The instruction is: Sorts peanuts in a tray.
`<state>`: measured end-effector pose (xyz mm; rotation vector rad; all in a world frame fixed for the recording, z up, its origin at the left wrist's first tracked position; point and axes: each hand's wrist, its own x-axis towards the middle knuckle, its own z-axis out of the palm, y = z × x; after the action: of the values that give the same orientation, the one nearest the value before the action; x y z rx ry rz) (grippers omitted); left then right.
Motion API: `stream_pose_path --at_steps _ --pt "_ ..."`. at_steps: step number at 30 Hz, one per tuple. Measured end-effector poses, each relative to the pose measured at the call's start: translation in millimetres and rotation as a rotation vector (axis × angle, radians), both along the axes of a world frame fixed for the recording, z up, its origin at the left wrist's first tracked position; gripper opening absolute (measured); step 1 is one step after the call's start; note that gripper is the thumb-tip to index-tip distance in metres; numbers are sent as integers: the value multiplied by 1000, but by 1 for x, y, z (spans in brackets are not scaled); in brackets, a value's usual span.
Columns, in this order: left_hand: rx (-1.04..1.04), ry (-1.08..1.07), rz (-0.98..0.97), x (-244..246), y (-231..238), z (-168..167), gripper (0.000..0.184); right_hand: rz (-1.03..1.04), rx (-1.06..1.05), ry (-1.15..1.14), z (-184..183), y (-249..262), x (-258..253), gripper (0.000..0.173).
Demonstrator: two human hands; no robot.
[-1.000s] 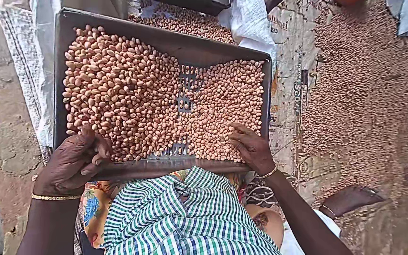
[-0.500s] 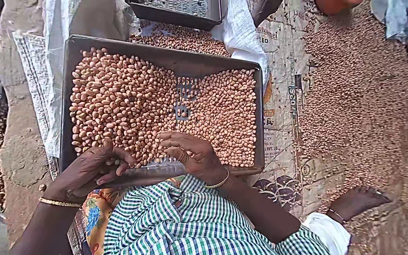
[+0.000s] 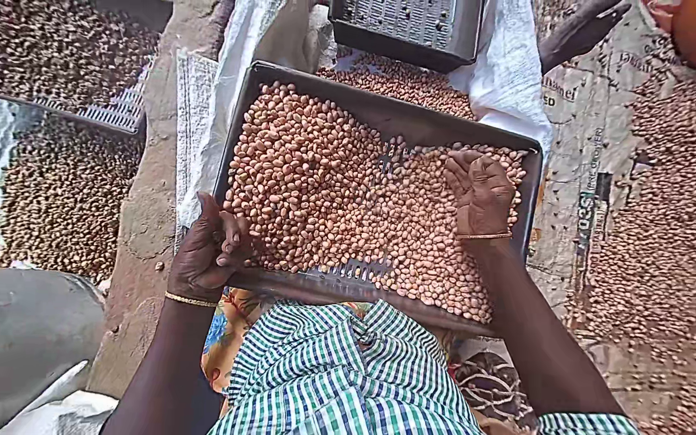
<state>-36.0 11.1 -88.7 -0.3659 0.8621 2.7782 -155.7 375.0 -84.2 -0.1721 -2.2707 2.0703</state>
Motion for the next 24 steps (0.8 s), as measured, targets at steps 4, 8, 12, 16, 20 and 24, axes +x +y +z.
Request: stream_pose_path --at_steps 4,8,12,16,20,24 --pt "24 122 34 -1 -2 -6 56 695 26 371 -11 -50 27 32" --pt "43 106 34 -3 -2 -3 57 1127 52 625 -18 -128 16 36" --pt "71 129 -33 -1 -7 -6 55 1276 438 789 -42 -121 20 44" --pt "53 147 -75 1 -8 -8 46 1489 734 559 -26 -28 54 50" --pt "55 165 -110 0 -8 -8 47 1094 653 365 10 34 68 34" --pt "31 139 -126 -4 -8 -6 57 477 101 -205 8 -5 63 33"
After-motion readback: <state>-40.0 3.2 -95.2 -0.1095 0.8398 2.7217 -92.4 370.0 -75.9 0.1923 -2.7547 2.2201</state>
